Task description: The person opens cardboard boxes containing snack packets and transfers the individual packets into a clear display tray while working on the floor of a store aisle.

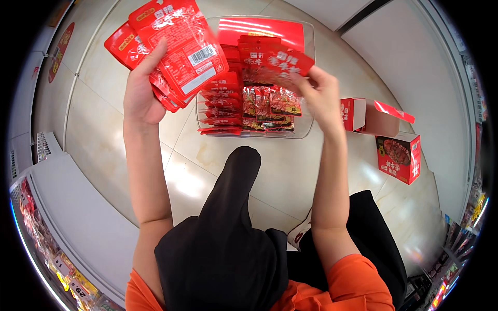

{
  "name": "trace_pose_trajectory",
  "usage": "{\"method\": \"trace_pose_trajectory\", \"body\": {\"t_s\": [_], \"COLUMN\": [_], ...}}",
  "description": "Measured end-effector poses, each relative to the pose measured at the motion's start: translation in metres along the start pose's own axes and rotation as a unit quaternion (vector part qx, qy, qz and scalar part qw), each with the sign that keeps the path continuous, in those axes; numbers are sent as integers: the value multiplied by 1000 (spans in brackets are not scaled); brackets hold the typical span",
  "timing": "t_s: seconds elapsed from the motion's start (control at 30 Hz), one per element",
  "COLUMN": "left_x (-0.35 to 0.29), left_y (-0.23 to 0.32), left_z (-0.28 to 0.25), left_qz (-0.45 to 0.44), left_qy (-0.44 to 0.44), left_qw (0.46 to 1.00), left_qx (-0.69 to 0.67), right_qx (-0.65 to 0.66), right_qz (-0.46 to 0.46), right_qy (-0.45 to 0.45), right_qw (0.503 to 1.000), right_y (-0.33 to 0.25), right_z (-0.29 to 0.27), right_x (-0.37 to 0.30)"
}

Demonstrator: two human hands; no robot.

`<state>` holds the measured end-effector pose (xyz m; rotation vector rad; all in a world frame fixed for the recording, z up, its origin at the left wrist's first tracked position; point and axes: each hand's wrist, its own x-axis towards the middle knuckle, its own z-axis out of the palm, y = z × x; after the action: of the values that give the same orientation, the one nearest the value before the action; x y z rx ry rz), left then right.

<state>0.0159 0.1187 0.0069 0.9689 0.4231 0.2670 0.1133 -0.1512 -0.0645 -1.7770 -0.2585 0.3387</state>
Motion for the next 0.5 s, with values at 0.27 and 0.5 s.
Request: {"method": "trace_pose_trajectory", "body": {"t_s": [0.27, 0.5], "left_x": [-3, -2], "left_y": [-6, -10], "left_z": [9, 9], "left_qz": [-17, -16], "left_qy": [0, -13], "left_qw": [1000, 1000], "left_qx": [2, -5], "right_qx": [-123, -164], "right_qz": [-42, -100], "right_qy": [80, 106], "right_qw": [988, 976], "right_y": [66, 65], "right_z": [51, 54], "right_x": [24, 18]}}
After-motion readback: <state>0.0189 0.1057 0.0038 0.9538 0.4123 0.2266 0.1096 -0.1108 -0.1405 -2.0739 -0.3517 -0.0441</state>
